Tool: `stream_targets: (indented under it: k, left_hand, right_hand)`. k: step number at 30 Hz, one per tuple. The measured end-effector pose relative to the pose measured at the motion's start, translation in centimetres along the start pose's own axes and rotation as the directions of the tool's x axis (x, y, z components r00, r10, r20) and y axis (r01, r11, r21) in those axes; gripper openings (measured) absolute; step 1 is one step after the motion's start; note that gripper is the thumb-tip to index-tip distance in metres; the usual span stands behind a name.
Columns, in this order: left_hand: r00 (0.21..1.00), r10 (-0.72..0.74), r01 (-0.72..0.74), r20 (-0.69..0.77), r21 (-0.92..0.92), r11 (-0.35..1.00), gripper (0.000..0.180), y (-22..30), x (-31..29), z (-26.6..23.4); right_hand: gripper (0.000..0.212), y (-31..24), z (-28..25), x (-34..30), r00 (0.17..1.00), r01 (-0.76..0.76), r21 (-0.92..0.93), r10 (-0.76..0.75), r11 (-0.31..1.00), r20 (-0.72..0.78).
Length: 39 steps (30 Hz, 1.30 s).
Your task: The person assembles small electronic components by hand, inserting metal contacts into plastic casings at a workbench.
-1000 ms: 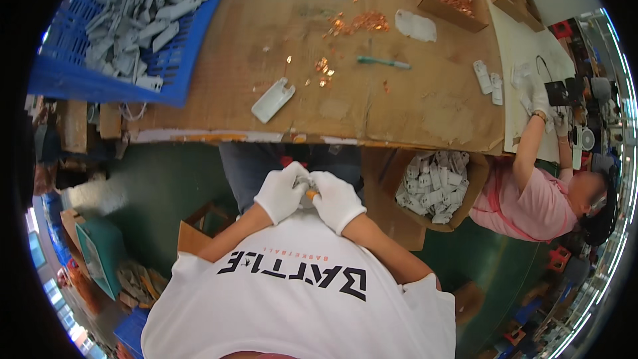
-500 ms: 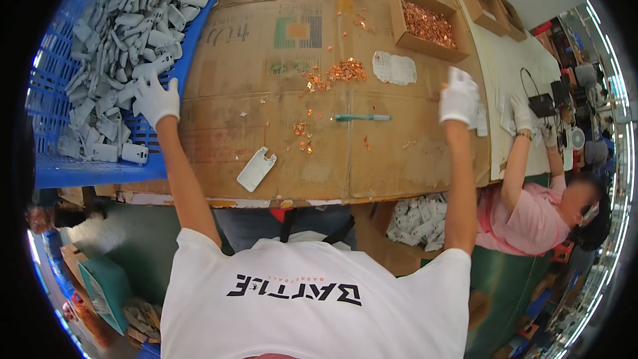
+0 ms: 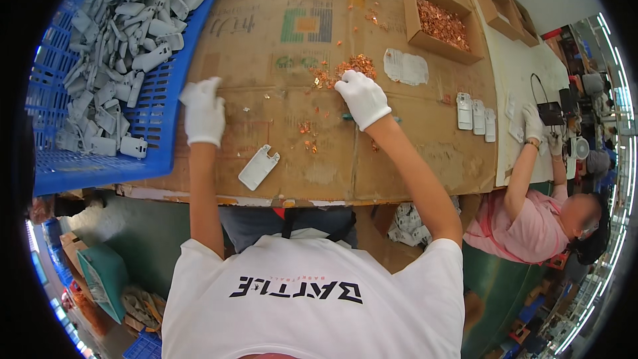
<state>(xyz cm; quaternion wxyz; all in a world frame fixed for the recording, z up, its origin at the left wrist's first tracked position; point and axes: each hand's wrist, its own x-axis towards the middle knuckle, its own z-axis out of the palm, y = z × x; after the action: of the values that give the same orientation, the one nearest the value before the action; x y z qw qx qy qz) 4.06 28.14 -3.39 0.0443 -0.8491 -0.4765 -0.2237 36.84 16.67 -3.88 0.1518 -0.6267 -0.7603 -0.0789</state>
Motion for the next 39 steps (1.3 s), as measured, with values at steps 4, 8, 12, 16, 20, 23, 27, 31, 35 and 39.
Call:
stream_targets:
  k: [4, 8, 12, 16, 20, 23, 27, 31, 35, 39]
  left_hand:
    - [0.955, 0.126, 0.011, 0.269, -0.454, 0.891, 0.041, 3.1, -3.2, -1.9]
    - [0.995, -0.039, 0.053, 0.093, -0.153, 0.987, 0.043, 2.9, -2.3, -4.3]
    - [0.971, -0.237, 0.234, 0.017, -0.249, 0.940, 0.040, 0.7, -2.4, -3.4]
    - [0.960, 0.242, -0.199, 0.143, -0.261, 0.945, 0.043, -3.3, -0.4, -1.4]
    - [0.945, 0.168, -0.122, 0.281, -0.174, 0.977, 0.036, -3.9, 0.0, -2.1]
    - [0.925, -0.081, 0.114, 0.370, -0.068, 0.991, 0.027, -3.8, -0.1, -2.3]
    - [0.864, -0.255, 0.335, 0.435, -0.118, 0.935, 0.019, -2.8, -1.3, -2.8]
    - [0.891, -0.379, 0.454, 0.250, -0.512, 0.729, 0.024, 0.2, -3.6, -2.1]
    - [0.808, -0.460, 0.576, 0.368, -0.660, 0.483, 0.024, 3.5, -5.2, -4.5]
    - [0.810, -0.450, 0.535, 0.377, -0.790, 0.301, 0.031, 4.7, -6.7, -5.6]
  right_hand:
    - [0.008, -1.1, -0.8, 0.3, 0.984, -0.147, 0.057, 0.140, 0.987, 0.110]
    - [0.007, -1.0, -1.8, 3.1, 0.915, -0.235, 0.001, 0.221, 0.972, 0.337]
    - [0.010, -0.5, -2.5, 3.8, 0.889, -0.020, -0.072, 0.050, 0.997, 0.455]
    - [0.008, -0.5, -2.1, 2.6, 0.931, 0.052, -0.105, -0.010, 0.993, 0.364]
    - [0.011, -1.0, -2.7, 0.9, 0.972, -0.068, -0.036, 0.075, 0.997, 0.224]
    - [0.017, -3.8, -4.2, -0.3, 0.988, -0.157, 0.293, 0.154, 0.943, 0.033]
    - [0.020, -10.5, -4.2, 0.1, 0.979, -0.060, 0.597, 0.163, 0.800, -0.120]
    - [0.021, -17.3, -2.1, 2.3, 0.952, -0.091, 0.819, 0.292, 0.567, -0.096]
    - [0.018, -19.3, -0.5, 3.8, 0.926, -0.051, 0.809, 0.332, 0.585, -0.181]
    - [0.018, -20.1, -0.8, 3.4, 0.901, -0.036, 0.718, 0.334, 0.695, -0.277]
